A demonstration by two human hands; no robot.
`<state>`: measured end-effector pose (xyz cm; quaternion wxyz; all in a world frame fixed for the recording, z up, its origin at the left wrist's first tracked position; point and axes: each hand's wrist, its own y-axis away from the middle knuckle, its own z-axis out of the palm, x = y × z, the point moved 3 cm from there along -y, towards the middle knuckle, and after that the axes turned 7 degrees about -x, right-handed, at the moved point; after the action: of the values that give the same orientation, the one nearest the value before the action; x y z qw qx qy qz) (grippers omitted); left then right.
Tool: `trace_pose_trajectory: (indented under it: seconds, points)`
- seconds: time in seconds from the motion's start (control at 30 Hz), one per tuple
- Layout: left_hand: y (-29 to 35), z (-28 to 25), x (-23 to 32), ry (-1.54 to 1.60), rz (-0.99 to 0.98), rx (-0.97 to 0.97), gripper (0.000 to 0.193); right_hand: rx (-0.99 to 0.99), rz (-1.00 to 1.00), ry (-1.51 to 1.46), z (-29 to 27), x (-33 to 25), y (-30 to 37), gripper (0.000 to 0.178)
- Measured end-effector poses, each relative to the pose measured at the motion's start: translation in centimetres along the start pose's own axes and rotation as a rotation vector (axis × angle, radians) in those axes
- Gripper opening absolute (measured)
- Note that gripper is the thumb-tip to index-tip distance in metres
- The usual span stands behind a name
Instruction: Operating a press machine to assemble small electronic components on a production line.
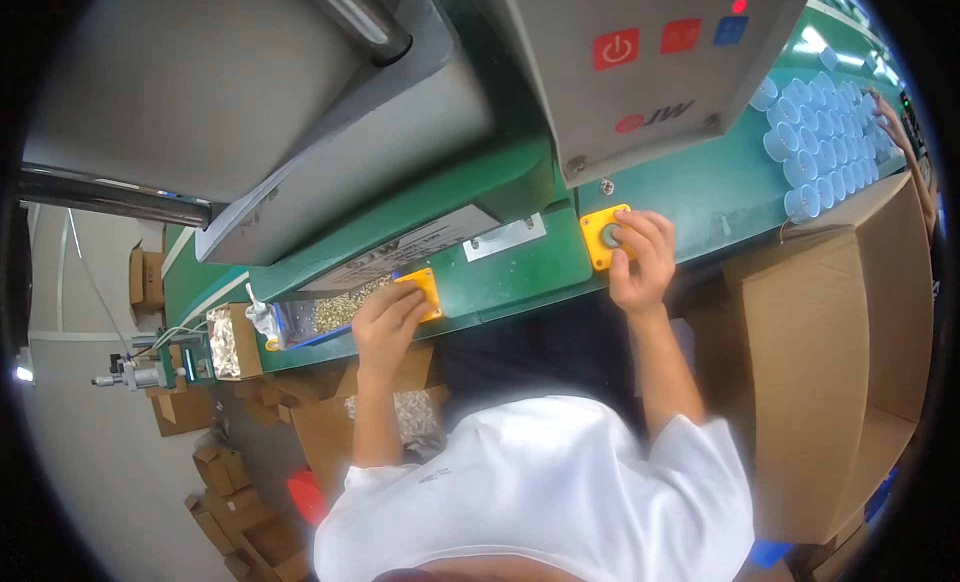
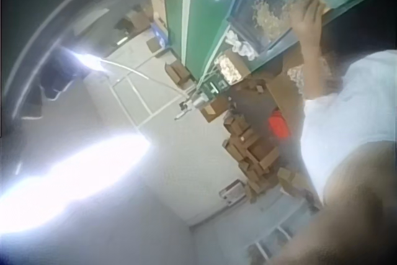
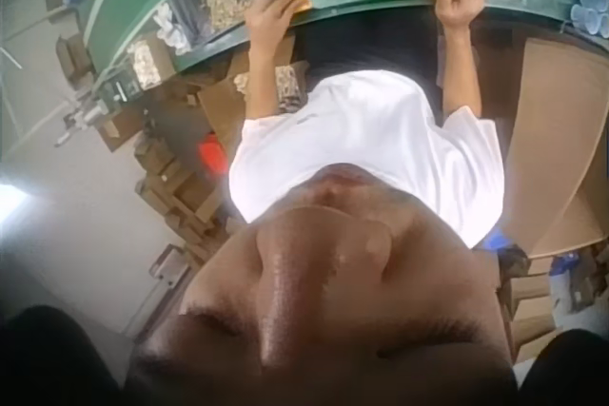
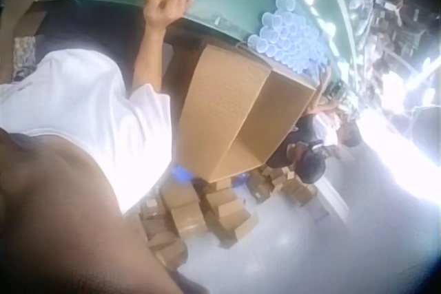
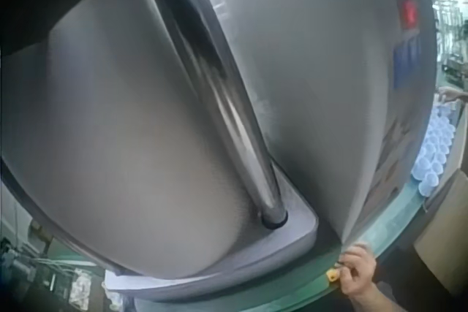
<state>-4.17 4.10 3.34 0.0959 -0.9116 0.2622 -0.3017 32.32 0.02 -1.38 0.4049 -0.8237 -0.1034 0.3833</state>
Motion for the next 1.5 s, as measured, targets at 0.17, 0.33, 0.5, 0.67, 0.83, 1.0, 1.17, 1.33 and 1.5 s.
trace_pose_trajectory:
  seconds: [0.17, 0.33, 0.5, 0.67, 0.83, 1.0, 1.17, 1.33, 1.5]
  points:
    - [-0.8, -1.9, 2.4, -0.25, 0.21, -0.034, 0.013, -0.048, 0.016, 0.136, 0.5, 0.3, -0.4, 0.021]
    - [-3.2, -3.8, -2.4, -0.048, 0.241, -0.167, 0.014, -0.072, 0.127, -0.059, 0.3, 0.3, -0.6, 0.027]
    - [-2.2, -5.1, -7.6, -0.094, -0.381, -0.27, 0.02, -0.084, 0.146, -0.179, 0.1, 0.9, 0.4, 0.032]
    - [-2.8, -3.4, -7.7, -0.097, -0.288, -0.415, 0.019, -0.063, 0.115, -0.044, -0.8, 1.2, 0.5, 0.034]
    - [-1.1, -1.4, -11.8, -0.193, -0.051, -0.228, 0.01, -0.077, 0.068, 0.006, -0.6, 0.7, 0.2, 0.03]
    - [-1.8, -2.5, -8.9, -0.004, -0.237, -0.125, 0.009, -0.086, 0.153, -0.049, -0.5, -0.2, -0.5, 0.031]
    - [-0.6, -2.1, -11.0, -0.207, -0.145, -0.023, 0.011, -0.062, 0.12, -0.022, -0.1, -0.1, -0.1, 0.028]
    - [0.3, -2.0, -11.2, -0.168, -0.267, -0.124, 0.023, -0.111, 0.163, -0.118, -0.1, 0.3, 0.4, 0.026]
    - [-0.9, -2.0, -10.2, -0.042, -0.265, -0.066, 0.027, -0.064, 0.19, -0.108, 0.0, 0.0, 0.5, 0.025]
